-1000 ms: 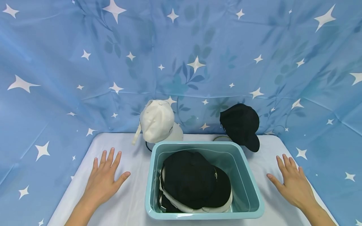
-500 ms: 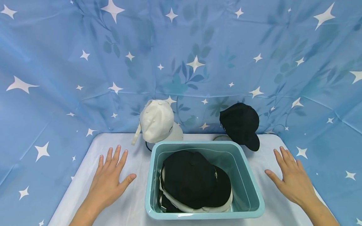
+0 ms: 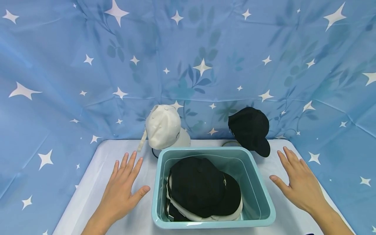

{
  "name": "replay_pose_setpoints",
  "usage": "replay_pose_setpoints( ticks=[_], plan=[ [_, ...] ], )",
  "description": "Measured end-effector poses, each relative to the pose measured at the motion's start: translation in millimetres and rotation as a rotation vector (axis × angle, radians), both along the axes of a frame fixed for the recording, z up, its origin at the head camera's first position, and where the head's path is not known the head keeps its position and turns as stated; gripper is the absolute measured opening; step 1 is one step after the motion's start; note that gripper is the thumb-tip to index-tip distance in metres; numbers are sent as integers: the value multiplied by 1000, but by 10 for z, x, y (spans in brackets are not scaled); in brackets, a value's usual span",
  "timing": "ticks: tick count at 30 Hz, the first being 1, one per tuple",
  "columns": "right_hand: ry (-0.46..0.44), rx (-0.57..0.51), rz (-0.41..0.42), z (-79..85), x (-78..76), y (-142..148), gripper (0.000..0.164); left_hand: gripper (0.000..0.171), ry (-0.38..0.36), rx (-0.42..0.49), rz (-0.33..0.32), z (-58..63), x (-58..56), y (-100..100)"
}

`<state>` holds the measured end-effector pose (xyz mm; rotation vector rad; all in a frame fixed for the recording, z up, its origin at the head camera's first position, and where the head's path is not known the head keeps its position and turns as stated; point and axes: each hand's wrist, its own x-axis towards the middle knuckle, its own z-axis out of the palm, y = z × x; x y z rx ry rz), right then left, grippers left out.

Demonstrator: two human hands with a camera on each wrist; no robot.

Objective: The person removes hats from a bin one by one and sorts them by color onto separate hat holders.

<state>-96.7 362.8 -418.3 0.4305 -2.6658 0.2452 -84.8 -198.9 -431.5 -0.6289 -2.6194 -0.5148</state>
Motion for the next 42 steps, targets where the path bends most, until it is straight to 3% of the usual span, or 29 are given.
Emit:
replay_pose_setpoints(
  ticks=[13, 28, 42],
  plan=[
    [22, -29, 88, 171, -17, -343, 91, 85, -39, 85, -103, 55, -8, 171],
    [95, -55, 280, 273, -124, -702, 90, 90, -110, 119, -232, -27, -47, 267],
    [106, -33, 380, 317, -189, -959, 90, 89, -209, 221, -351, -90, -71, 283]
  ],
)
